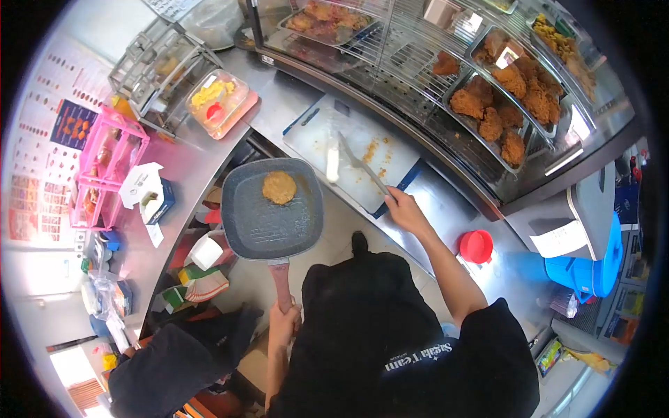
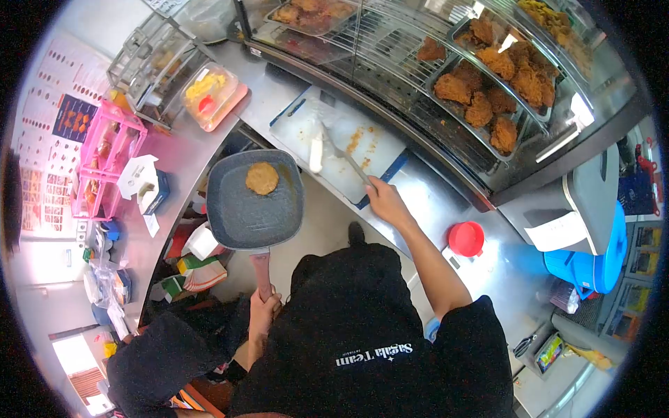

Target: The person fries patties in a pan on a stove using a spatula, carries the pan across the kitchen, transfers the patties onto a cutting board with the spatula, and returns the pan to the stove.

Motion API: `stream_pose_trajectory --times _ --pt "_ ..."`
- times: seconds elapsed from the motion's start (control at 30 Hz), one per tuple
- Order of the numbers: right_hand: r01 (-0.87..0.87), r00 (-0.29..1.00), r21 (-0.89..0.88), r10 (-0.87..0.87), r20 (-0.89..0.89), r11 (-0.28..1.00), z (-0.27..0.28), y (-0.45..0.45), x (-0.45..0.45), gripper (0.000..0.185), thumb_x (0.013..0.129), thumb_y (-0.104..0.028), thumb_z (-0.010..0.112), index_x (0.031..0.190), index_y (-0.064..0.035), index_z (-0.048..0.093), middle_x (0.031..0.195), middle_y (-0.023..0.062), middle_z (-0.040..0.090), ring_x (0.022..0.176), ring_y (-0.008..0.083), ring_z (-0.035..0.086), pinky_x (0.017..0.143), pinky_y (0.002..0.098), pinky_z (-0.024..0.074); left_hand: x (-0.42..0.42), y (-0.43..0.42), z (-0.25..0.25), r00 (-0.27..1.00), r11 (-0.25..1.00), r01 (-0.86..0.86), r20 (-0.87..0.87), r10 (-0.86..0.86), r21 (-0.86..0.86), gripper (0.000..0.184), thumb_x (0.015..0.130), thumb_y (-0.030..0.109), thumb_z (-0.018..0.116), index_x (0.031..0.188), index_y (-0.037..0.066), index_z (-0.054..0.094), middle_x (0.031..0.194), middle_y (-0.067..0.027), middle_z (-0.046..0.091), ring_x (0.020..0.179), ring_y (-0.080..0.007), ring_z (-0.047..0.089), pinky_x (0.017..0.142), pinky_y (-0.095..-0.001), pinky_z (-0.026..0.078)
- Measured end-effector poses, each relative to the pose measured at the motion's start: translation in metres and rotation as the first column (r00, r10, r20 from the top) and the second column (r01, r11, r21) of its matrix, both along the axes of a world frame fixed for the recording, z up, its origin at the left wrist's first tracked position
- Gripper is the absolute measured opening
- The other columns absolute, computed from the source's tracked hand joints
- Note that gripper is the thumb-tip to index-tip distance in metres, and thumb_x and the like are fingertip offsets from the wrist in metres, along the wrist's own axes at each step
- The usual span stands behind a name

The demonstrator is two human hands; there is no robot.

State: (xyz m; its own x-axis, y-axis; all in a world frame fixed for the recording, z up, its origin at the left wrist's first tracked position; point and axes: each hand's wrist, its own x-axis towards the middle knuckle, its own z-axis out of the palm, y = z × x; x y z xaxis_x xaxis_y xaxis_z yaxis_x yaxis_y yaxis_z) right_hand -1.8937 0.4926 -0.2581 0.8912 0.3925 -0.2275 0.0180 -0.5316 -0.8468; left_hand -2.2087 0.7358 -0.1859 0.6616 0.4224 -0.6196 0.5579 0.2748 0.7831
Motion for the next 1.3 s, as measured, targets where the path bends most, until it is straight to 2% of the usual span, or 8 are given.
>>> stream_pose_trajectory --times 0.17,0.3,0.4,0.63,0.8,1.0,1.17,1.3 --pt "-0.019 0.997 -0.005 0.019 -0.077 1.000 0.008 0.042 0.015 0.037 0.100 -0.025 0.050 0.131 -0.0045 0.057 0.102 0.0321 0.066 0.102 0.0486 0.062 0.087 0.0514 0.0488 0.034 0.009 0.008 1.000 1.000 0.017 -0.010 -0.017 -0.002 0.013 0.088 0.005 0.060 0.086 0.007 0.047 0.056 0.0011 0.045 0.040 -0.0092 0.042 0.038 -0.0254 0.032" --pt "0.048 0.997 -0.002 -0.047 0.065 0.999 0.001 0.056 0.002 0.036 0.102 -0.025 0.048 0.132 -0.0060 0.055 0.101 0.0325 0.065 0.098 0.0503 0.062 0.086 0.0550 0.0486 0.053 0.017 0.020 0.997 0.999 0.021 -0.070 -0.019 0.028 0.012 0.088 0.005 0.058 0.086 0.007 0.046 0.054 0.0006 0.043 0.037 -0.0098 0.040 0.036 -0.0253 0.031" --pt "-0.001 0.994 -0.086 -0.008 -0.108 0.996 0.034 0.034 -0.026 0.037 0.102 -0.026 0.048 0.134 -0.0073 0.054 0.104 0.0315 0.066 0.098 0.0505 0.062 0.086 0.0554 0.0490 0.062 0.027 0.020 0.999 1.000 0.023 -0.036 -0.023 -0.020 0.012 0.087 0.005 0.057 0.085 0.007 0.046 0.052 0.0001 0.042 0.036 -0.0098 0.039 0.035 -0.0252 0.031" --pt "-0.067 0.996 -0.206 0.079 0.048 0.976 0.022 -0.021 -0.080 0.039 0.104 -0.028 0.046 0.139 -0.0132 0.052 0.103 0.0283 0.068 0.093 0.0484 0.065 0.084 0.0541 0.0518 0.072 0.045 0.016 0.999 0.997 0.038 -0.018 -0.040 -0.068 0.013 0.088 0.003 0.057 0.085 0.006 0.045 0.054 0.0004 0.041 0.037 -0.0091 0.037 0.035 -0.0259 0.031" --pt "-0.046 0.999 -0.294 0.035 -0.042 0.955 0.042 -0.032 -0.038 0.038 0.105 -0.030 0.043 0.137 -0.0152 0.056 0.097 0.0273 0.069 0.089 0.0473 0.066 0.081 0.0557 0.0527 0.081 0.047 0.018 0.997 0.995 0.070 -0.017 -0.071 -0.072 0.015 0.088 0.002 0.058 0.084 0.007 0.044 0.054 0.0012 0.041 0.038 -0.0084 0.037 0.035 -0.0253 0.032" --pt "0.136 0.987 -0.368 -0.093 0.132 0.920 0.038 -0.059 -0.004 0.036 0.103 -0.029 0.047 0.133 -0.0142 0.061 0.094 0.0282 0.068 0.088 0.0476 0.066 0.082 0.0555 0.0515 0.076 0.050 0.008 0.994 0.990 0.112 -0.007 -0.113 -0.086 0.017 0.088 0.007 0.062 0.091 0.007 0.045 0.053 0.0016 0.041 0.036 -0.0084 0.037 0.035 -0.0247 0.035" --pt "-0.024 0.988 -0.290 0.067 0.140 0.957 0.035 -0.048 -0.019 0.035 0.102 -0.027 0.048 0.128 -0.0102 0.063 0.087 0.0305 0.067 0.085 0.0484 0.065 0.077 0.0546 0.0503 0.075 0.049 0.006 0.993 0.990 0.119 -0.020 -0.120 -0.074 0.017 0.088 0.008 0.061 0.090 0.007 0.045 0.052 0.0010 0.041 0.035 -0.0087 0.037 0.035 -0.0249 0.034" --pt "0.128 0.985 -0.286 -0.089 0.145 0.950 0.017 -0.057 0.005 0.036 0.103 -0.028 0.048 0.131 -0.0107 0.061 0.086 0.0310 0.066 0.084 0.0480 0.066 0.076 0.0550 0.0497 0.075 0.046 0.008 0.992 0.990 0.126 -0.013 -0.127 -0.071 0.017 0.088 0.008 0.061 0.088 0.007 0.044 0.051 0.0006 0.041 0.035 -0.0090 0.038 0.035 -0.0247 0.033"
